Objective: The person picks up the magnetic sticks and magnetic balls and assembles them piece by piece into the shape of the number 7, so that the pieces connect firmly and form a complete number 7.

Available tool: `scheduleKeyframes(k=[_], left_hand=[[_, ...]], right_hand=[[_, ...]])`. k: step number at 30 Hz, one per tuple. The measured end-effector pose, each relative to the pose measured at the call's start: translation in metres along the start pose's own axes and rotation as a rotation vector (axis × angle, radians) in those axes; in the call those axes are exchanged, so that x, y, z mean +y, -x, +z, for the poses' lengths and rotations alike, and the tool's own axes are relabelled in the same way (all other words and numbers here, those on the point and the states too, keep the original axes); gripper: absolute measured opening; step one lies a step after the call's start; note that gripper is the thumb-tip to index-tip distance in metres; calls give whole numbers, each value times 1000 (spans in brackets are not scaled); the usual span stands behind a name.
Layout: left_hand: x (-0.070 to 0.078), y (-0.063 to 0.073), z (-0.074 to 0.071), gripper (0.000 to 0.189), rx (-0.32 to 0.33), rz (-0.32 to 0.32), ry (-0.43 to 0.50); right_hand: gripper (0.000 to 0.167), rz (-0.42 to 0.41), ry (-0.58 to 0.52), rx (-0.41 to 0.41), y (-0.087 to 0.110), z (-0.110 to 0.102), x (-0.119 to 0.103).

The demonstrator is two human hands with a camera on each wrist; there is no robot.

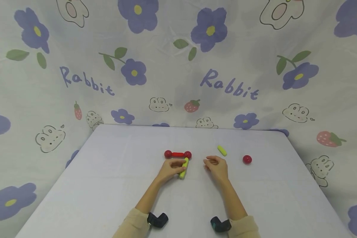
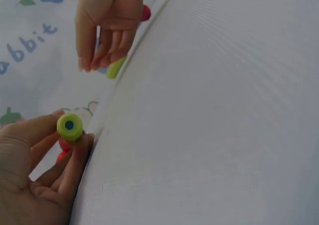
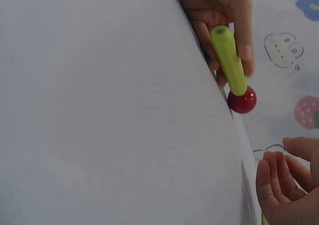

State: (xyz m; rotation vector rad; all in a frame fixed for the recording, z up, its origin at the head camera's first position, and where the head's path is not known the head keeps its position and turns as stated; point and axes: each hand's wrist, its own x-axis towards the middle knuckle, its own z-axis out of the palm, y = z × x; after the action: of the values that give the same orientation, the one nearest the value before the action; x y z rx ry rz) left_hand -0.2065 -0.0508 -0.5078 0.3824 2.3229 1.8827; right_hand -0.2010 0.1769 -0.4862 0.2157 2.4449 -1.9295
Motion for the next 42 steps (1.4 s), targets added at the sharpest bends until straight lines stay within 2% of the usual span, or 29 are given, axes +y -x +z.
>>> scheduleKeyframes(k=[5, 8, 12, 16, 22, 25, 28, 35, 39, 42], left_hand=[[22, 8, -3, 31, -21, 12, 18], [19, 7, -2, 30, -21, 21, 15], [0, 1, 1, 30, -4, 7, 11], [-1, 1, 1, 30, -4, 6, 13], [0, 1, 2, 29, 7, -4, 16], [0, 1, 2, 29, 14, -10, 13], [5, 2, 2, 29, 10, -5, 10], [35, 14, -3, 30, -25, 12, 12], [39, 16, -4, 30, -23, 16, 3], [37, 15, -4, 30, -23, 22, 5]], right_hand=[[34, -85, 18, 98, -8, -17, 3], [34, -124, 41, 167, -13, -25, 6], [29, -152, 95, 268, -18, -33, 9], [26, -183, 95, 347, -24, -37, 12], [25, -279, 55, 416, -31, -41, 13], [26, -290, 68, 431, -36, -42, 15], [29, -257, 107, 410, -39, -44, 15], [35, -157, 235, 287, -46, -47, 18], [33, -156, 283, 274, -49, -46, 18], [31, -163, 319, 284, -52, -44, 17]])
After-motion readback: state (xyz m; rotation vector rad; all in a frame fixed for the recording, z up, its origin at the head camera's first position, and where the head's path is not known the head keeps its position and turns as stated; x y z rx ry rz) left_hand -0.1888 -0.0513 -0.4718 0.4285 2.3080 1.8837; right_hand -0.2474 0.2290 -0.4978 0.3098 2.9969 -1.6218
